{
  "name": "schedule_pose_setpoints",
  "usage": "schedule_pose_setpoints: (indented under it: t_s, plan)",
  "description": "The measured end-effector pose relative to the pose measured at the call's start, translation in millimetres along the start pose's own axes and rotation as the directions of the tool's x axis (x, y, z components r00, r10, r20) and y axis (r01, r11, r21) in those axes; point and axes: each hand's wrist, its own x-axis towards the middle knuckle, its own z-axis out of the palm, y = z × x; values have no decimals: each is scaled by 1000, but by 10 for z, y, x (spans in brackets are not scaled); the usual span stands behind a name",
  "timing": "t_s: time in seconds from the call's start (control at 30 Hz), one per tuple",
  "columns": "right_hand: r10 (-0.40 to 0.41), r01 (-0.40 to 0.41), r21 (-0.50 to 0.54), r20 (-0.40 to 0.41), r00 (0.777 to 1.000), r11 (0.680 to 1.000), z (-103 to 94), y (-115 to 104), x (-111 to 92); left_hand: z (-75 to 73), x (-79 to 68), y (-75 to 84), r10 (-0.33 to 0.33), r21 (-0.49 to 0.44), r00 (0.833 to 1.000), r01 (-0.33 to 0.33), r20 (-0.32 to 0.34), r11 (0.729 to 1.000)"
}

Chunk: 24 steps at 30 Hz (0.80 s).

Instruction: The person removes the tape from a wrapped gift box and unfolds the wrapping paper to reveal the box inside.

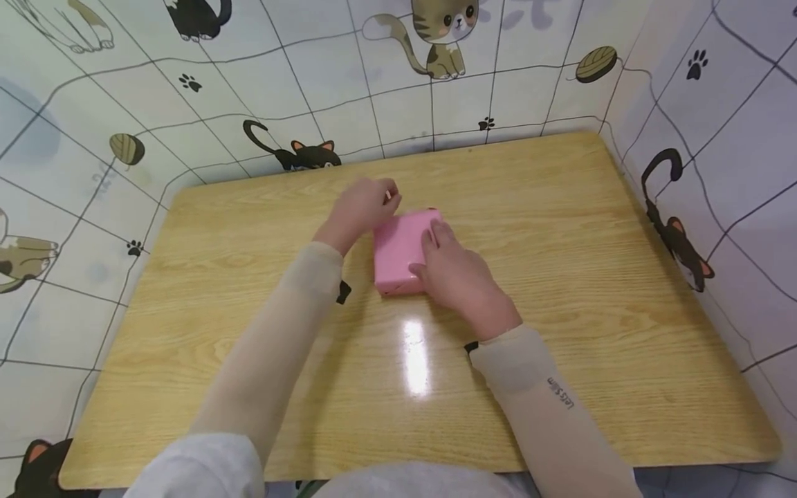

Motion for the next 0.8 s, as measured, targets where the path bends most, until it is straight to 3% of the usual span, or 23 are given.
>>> schedule_pose_setpoints:
  t_s: [0.17,0.3,0.43,0.53,0.67,0.8]
  plan:
    - [0,0,33,1,1000,999,-4,-9,-1,-26,-171,16,50,-91,992,-40,118,995]
    - [-3,5,120,-20,1000,993,65,8,-37,9,-278,54,40,-94,988,-26,147,995]
    - [65,-52,171,-75,995,984,152,-2,-120,105,-386,58,13,-48,992,-8,123,999]
    - [160,-129,208,-139,977,970,162,-23,-184,169,-475,24,-15,-47,994,20,107,999]
    - [255,-192,293,-197,947,937,131,-39,-214,251,-606,-17,-108,-109,991,116,77,987]
    - [262,-197,324,-173,949,926,111,-53,-187,336,-768,11,-199,-171,980,195,-6,966]
